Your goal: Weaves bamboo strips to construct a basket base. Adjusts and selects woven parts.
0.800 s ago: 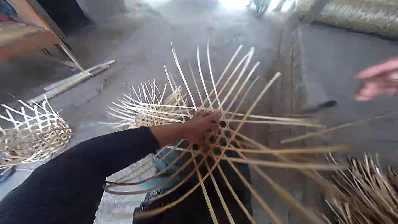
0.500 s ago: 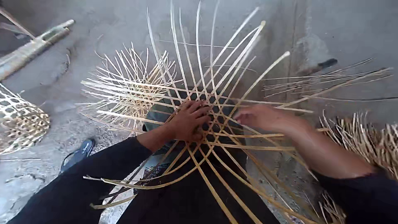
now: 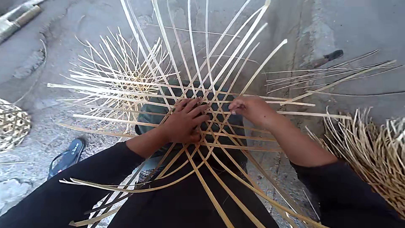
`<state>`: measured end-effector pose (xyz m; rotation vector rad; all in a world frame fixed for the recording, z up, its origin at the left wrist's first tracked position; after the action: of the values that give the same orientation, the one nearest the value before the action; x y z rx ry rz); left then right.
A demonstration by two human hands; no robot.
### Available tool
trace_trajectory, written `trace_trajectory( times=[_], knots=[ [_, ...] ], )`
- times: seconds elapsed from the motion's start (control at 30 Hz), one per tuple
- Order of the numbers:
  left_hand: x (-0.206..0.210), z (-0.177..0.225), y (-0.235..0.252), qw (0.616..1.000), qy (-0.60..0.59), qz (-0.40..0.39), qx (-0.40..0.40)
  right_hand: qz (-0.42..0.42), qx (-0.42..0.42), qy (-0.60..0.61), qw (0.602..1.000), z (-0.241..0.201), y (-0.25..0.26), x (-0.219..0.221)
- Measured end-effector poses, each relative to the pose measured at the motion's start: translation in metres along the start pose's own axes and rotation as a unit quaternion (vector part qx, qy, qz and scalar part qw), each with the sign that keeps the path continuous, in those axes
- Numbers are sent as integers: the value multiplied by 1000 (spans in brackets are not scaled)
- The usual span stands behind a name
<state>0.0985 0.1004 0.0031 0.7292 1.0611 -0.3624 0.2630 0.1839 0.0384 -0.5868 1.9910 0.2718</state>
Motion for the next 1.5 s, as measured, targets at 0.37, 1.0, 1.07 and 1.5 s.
trace_trajectory(
  times=[0.37,1.0,1.07,1.5],
  knots=[
    [1,-2,-2,1000,-8,-4,-9,181,-23,-50,982,-21,-27,-3],
    [-58,-13,-20,973,68,122,-181,112,-9,-60,992,-40,-30,24],
    [-53,-8,-40,965,96,109,-217,82,-11,-62,995,-38,-32,25],
    [-40,-3,-82,928,208,215,-223,85,-90,-114,986,-44,-23,25]
  ],
)
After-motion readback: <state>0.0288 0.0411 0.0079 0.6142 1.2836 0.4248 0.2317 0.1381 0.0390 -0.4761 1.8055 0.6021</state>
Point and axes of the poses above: each hand's wrist, its own y-axis towards the middle knuckle, its own x-axis out of the palm, z = x × y, the point moved 10 cm from there along y, towards the middle knuckle, and after that the axes turned 13 degrees about z, right-handed, at the moved point
